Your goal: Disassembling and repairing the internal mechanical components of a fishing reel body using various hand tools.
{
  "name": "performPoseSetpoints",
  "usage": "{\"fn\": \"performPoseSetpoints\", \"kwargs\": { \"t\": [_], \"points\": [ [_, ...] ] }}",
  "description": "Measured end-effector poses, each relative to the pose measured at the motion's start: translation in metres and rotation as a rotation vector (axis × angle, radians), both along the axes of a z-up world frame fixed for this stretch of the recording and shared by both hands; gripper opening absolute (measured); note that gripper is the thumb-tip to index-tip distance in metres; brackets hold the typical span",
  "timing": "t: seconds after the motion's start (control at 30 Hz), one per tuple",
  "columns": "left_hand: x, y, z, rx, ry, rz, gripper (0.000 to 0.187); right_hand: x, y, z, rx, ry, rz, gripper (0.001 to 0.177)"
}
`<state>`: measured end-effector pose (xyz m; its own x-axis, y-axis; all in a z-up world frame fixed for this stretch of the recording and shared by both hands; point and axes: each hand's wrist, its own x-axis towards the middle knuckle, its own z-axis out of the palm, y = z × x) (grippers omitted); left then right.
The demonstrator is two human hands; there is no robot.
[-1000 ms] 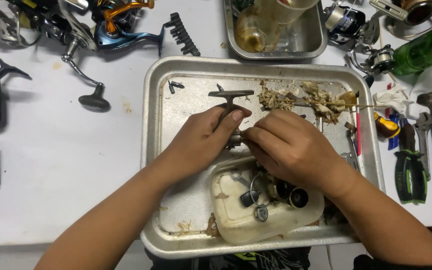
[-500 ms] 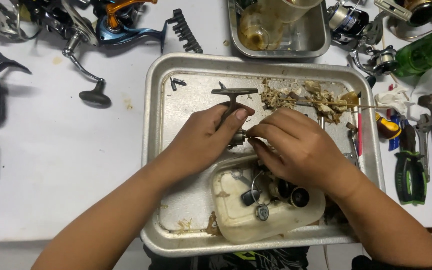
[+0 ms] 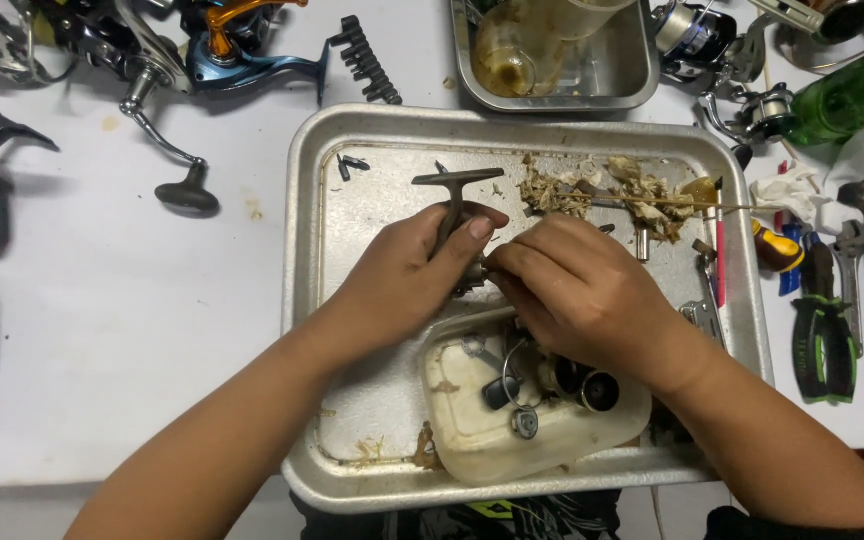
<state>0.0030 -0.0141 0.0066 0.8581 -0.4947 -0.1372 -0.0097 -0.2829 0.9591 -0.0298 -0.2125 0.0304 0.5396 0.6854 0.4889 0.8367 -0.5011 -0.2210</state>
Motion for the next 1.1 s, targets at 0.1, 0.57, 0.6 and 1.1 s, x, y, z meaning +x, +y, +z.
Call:
{"fn": "performPoseSetpoints", "kwargs": {
  "t": [0.1, 0.57, 0.6, 1.1],
  "points": [
    [0.000, 0.000, 0.005, 0.016, 0.024, 0.009, 0.064, 0.000, 0.001, -0.004, -0.046, -0.071, -0.021, 0.004],
    [-0.003, 0.001, 0.012, -0.090, 0.215, 0.052, 0.054, -0.001, 0.001, 0.010, 0.009, -0.052, -0.012, 0.006],
    [-0.003, 0.000, 0.013, -0.105, 0.277, 0.059, 0.056, -0.002, 0.001, 0.013, -0.013, -0.080, -0.007, 0.003],
    [-0.005, 0.003, -0.008, 0.020, -0.241, 0.026, 0.045, -0.007, 0.011, -0.003, 0.082, 0.110, -0.087, 0.010]
  ]
}}
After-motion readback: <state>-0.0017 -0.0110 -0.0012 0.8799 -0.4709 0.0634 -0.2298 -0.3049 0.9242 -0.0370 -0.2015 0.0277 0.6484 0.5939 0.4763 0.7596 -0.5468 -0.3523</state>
